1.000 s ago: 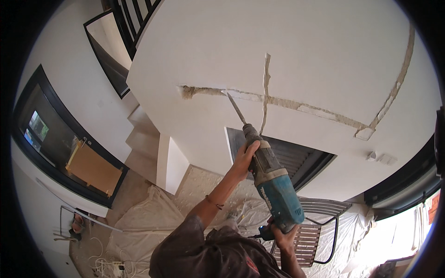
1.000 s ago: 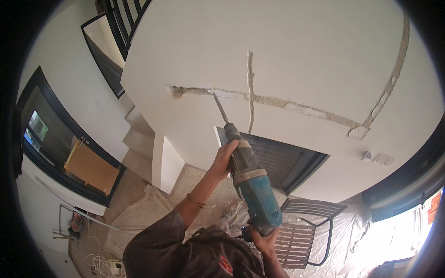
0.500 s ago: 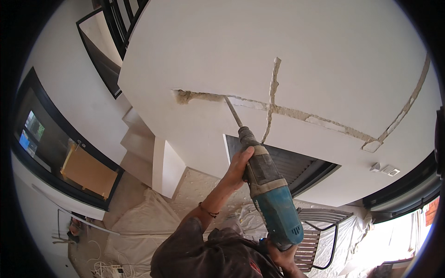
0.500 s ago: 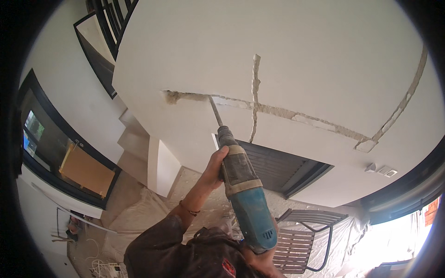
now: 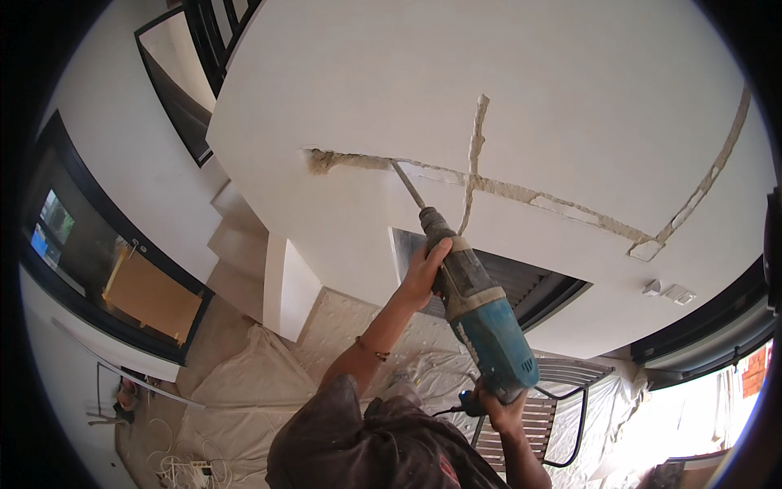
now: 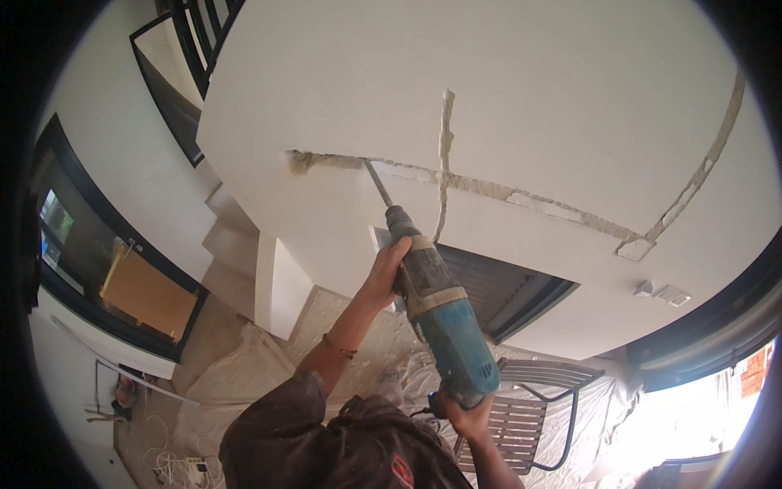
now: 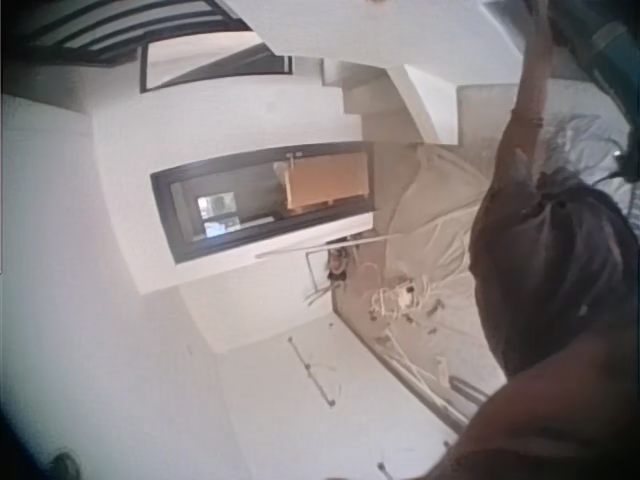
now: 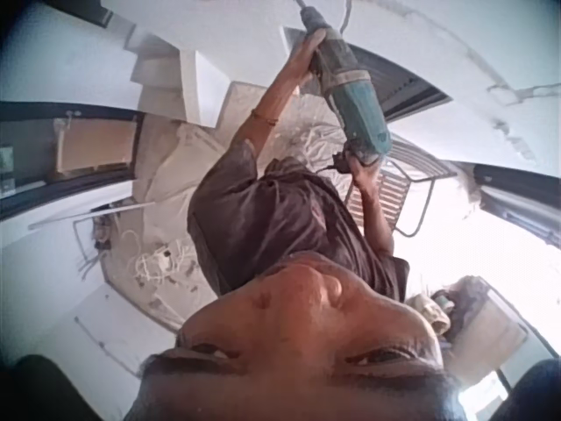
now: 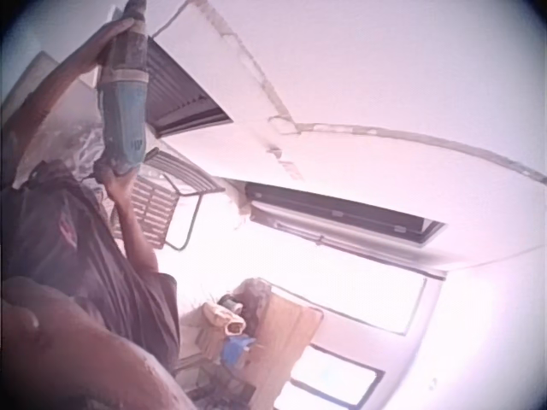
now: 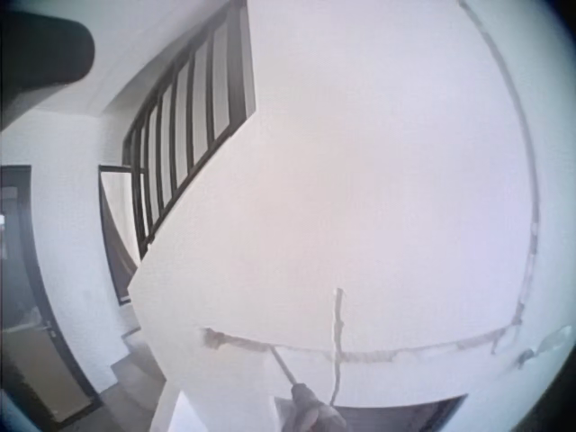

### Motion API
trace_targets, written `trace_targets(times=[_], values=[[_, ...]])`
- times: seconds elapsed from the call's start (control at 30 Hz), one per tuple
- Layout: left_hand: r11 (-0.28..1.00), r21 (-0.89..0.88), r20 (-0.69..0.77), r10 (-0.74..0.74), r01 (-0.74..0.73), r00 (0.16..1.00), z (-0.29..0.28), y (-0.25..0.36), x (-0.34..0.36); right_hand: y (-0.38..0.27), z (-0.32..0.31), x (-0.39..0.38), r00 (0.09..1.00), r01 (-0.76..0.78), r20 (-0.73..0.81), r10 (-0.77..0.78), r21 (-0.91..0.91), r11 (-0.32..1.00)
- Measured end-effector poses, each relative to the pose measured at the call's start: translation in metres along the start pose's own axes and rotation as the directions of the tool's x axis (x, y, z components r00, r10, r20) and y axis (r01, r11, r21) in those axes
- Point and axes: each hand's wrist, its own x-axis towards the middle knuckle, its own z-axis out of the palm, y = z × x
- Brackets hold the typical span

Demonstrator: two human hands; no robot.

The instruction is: The person uses a jackhammer to carve a channel into a white wall and later moves a chair aside by hand.

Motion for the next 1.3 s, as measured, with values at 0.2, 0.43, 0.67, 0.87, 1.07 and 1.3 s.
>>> trace_targets(times=[0.2, 0.43, 0.67, 0.87, 1.07, 1.3], values=[[0.998, 0.023, -0.029, -0.054, 0.054, 0.998, -0.002, -0.028, -0.032, 0.0, -0.001, -0.028, 0.999, -0.03, -0.02, 0.031, 0.047, 0.998], [0.998, 0.026, 0.02, -0.066, 0.065, 0.998, 0.015, -0.027, -0.078, 0.029, 0.004, -0.087, 0.992, -0.006, -0.123, 0.0, -0.041, 0.999], [0.999, -0.03, 0.115, -0.033, 0.037, 0.993, 0.002, -0.015, -0.05, 0.036, 0.03, -0.071, 0.948, 0.152, -0.265, -0.175, -0.107, 0.983], [0.993, 0.074, 0.118, -0.096, 0.088, 0.988, 0.002, 0.002, -0.036, 0.046, 0.012, -0.064, 0.983, -0.08, -0.176, 0.058, -0.119, 0.99], [0.993, -0.046, 0.039, -0.112, 0.113, 0.993, 0.013, 0.003, -0.022, -0.015, 0.009, -0.037, 0.988, -0.113, -0.111, 0.111, -0.012, 0.994], [0.997, 0.056, 0.042, -0.061, 0.059, 0.997, 0.034, -0.005, 0.003, -0.031, -0.036, -0.003, 0.988, -0.12, -0.096, 0.123, 0.034, 0.992]])
